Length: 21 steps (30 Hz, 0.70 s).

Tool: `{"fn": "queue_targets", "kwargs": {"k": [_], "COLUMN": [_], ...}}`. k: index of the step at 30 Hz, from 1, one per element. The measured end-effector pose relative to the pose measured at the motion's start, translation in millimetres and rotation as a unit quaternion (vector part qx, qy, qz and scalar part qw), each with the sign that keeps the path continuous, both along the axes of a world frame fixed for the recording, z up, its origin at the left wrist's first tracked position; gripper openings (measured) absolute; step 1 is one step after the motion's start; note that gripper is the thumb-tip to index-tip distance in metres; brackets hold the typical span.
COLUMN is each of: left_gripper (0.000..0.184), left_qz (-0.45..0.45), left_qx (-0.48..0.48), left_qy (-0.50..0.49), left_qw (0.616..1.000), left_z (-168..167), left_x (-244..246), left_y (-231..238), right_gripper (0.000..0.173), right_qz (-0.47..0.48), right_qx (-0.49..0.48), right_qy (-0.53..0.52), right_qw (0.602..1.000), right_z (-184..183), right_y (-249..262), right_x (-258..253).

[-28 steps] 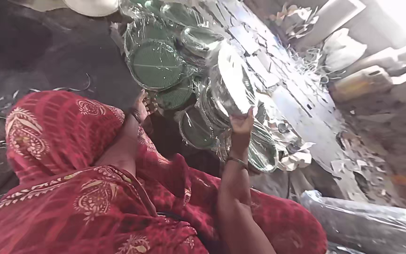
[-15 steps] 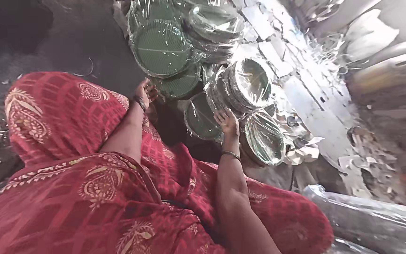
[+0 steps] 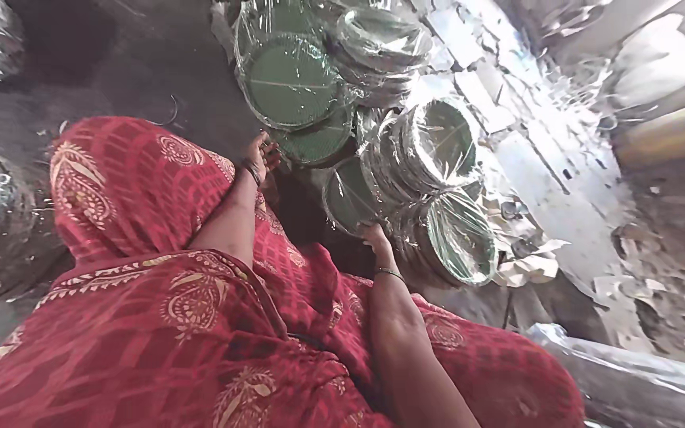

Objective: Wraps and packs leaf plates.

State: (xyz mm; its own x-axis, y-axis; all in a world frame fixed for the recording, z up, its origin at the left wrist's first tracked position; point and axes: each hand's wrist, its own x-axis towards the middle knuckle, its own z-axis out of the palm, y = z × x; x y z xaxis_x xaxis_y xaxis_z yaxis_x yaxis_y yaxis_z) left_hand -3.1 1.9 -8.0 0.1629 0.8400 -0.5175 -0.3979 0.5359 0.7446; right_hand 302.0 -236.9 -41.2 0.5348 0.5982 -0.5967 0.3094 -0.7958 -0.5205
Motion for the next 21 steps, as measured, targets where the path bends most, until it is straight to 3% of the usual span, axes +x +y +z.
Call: {"fn": "queue_targets", "kwargs": {"k": [5, 9, 18, 21], "left_gripper": [0.047, 0.048, 0.049, 0.049], "left_qz": [-0.008, -0.019, -0.041, -0.047], "left_qx": [-0.009, -0.007, -0.019, -0.023], "left_qy": [0.000, 0.012, 0.050, 0.058], "left_qw": [1.000, 1.000, 0.998, 0.997], "left_z": [-5.8, -6.3, -10.3, -12.7], "left_x": [0.2, -0.5, 0.2, 1.8], "left_y": [1.3, 3.9, 5.8, 6.8], "right_gripper": [0.041, 0.041, 0.054, 0.048], "right_qz": [0.172, 0.279, 0.242, 0.245], "right_qx": [-0.015, -0.050, -0.088, -0.126], "right_qy": [-0.049, -0.092, -0.123, -0.139], "right_qw": [0.984, 0.955, 0.958, 0.951], "right_z": [-14.7, -4.1, 1.6, 12.8], "right_y": [8.7, 21.5, 20.2, 23.3], "right_x": [-6.4, -27.8, -52.3, -65.2]}}
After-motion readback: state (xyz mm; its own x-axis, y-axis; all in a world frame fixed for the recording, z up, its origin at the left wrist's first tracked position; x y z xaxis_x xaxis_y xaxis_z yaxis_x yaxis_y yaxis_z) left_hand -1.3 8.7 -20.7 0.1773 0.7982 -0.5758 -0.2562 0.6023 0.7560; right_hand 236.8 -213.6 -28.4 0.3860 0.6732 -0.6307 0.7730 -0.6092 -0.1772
